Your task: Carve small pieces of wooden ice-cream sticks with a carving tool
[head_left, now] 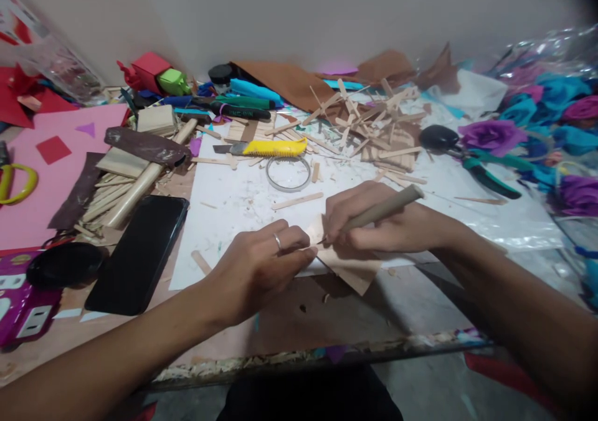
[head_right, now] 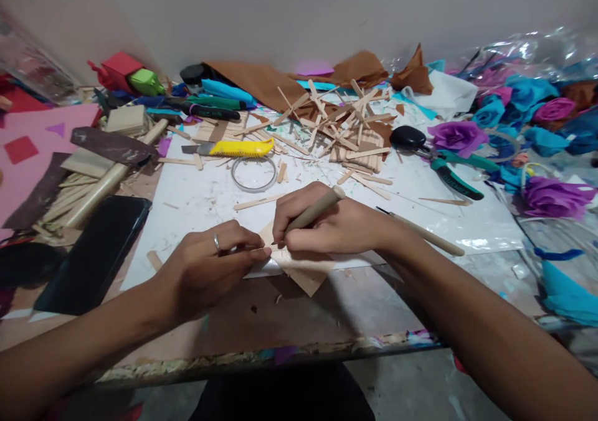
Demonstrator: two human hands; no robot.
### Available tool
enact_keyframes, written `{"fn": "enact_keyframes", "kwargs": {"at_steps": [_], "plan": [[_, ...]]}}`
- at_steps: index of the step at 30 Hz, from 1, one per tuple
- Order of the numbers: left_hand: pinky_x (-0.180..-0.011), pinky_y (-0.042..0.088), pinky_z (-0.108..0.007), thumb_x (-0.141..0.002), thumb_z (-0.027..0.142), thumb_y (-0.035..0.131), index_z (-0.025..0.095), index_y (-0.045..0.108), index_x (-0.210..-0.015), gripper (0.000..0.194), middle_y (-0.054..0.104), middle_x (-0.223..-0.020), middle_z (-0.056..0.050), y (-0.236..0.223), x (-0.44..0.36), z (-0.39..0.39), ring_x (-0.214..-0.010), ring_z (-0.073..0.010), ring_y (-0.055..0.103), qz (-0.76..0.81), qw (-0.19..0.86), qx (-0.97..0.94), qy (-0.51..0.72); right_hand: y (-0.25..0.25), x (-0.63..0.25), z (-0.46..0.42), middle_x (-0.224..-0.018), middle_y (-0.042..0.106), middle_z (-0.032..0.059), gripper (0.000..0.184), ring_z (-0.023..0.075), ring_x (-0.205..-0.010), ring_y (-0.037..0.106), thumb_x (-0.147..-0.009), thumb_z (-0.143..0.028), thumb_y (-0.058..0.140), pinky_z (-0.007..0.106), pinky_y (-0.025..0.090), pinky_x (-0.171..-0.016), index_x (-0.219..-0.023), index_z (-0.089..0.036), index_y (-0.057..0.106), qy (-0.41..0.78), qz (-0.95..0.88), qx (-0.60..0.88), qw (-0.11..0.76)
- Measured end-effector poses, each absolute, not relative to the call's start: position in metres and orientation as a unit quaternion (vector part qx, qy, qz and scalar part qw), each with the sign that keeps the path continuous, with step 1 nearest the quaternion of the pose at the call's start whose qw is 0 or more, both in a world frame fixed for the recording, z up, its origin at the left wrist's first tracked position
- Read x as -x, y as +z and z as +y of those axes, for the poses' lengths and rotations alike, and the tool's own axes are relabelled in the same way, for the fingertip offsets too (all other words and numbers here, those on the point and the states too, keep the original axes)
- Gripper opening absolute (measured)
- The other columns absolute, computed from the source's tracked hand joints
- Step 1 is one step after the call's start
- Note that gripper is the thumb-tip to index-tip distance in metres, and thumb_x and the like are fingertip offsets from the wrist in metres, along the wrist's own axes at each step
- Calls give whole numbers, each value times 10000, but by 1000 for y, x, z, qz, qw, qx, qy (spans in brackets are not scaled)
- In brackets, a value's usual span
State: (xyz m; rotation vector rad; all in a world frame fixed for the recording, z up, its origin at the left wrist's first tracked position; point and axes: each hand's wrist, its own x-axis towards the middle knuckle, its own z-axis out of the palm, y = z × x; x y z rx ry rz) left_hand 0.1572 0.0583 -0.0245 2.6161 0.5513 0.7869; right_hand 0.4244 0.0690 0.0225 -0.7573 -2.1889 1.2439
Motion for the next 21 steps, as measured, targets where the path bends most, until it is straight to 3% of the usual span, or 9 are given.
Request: {"fn": "enact_keyframes", "kwargs": {"at_steps": [21], "plan": [[-738,511,-270,-1007,119,655,212,723,-1091,143,738,-1038,-15,-24,-157,60,-864,-136,649,186,178,-926,275,25,-424,67,-871,767,52,228,112,-786,689,-840,-1,579,213,533,-728,-900,-103,774,454,-816,253,255]]}}
